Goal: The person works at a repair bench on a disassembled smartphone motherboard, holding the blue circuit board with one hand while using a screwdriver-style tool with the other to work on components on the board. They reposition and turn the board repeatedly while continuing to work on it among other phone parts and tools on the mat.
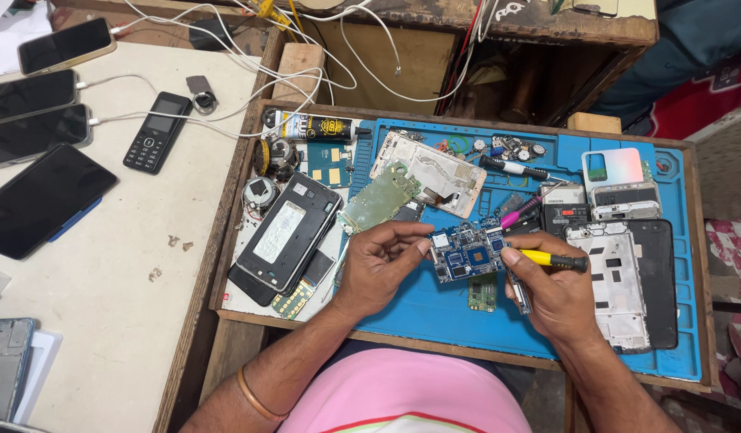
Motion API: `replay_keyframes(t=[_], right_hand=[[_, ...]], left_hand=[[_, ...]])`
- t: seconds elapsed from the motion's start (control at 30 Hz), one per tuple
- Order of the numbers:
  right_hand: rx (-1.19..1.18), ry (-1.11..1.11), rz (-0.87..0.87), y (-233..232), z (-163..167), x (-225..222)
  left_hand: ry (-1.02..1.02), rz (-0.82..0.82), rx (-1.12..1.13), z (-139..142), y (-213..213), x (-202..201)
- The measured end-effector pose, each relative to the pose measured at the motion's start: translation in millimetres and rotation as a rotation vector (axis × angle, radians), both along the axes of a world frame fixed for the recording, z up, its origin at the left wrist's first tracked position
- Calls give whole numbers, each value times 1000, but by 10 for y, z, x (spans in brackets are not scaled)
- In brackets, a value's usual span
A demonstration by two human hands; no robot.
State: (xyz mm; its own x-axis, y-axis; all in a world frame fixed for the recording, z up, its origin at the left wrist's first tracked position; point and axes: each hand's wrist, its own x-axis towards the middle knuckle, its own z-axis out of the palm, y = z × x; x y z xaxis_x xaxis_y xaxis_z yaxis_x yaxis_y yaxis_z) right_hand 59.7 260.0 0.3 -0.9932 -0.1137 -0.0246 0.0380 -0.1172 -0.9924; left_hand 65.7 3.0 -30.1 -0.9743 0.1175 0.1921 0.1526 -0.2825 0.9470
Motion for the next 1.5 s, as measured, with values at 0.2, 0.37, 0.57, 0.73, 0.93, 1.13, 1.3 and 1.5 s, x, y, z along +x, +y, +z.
replay_keyframes(t=[0.2, 0.37, 0.57, 0.73, 0.93, 1.13, 1.3, 1.5], right_hand=[[-25, -6, 8, 3, -6, 0], [-51, 2, 40, 2, -10, 1], [-47, 5, 54, 13, -19, 2], [-19, -10, 48, 12, -20, 3], [388, 419, 80, -68, 103, 97], [594, 840, 102, -197, 291, 132], [656, 919, 76, -233, 356, 120], [676, 966, 74, -232, 340, 102]], left_hand=[[7, 0, 6, 40, -8, 8], [7, 6, 32, 55, -4, 11], [15, 12, 38, 66, -12, 4], [1, 6, 101, 71, 0, 10], [40, 17, 93, 66, 9, 14], [62, 1, 102, 115, -23, 47], [87, -13, 114, 147, -14, 40], [80, -3, 83, 158, -21, 40]])
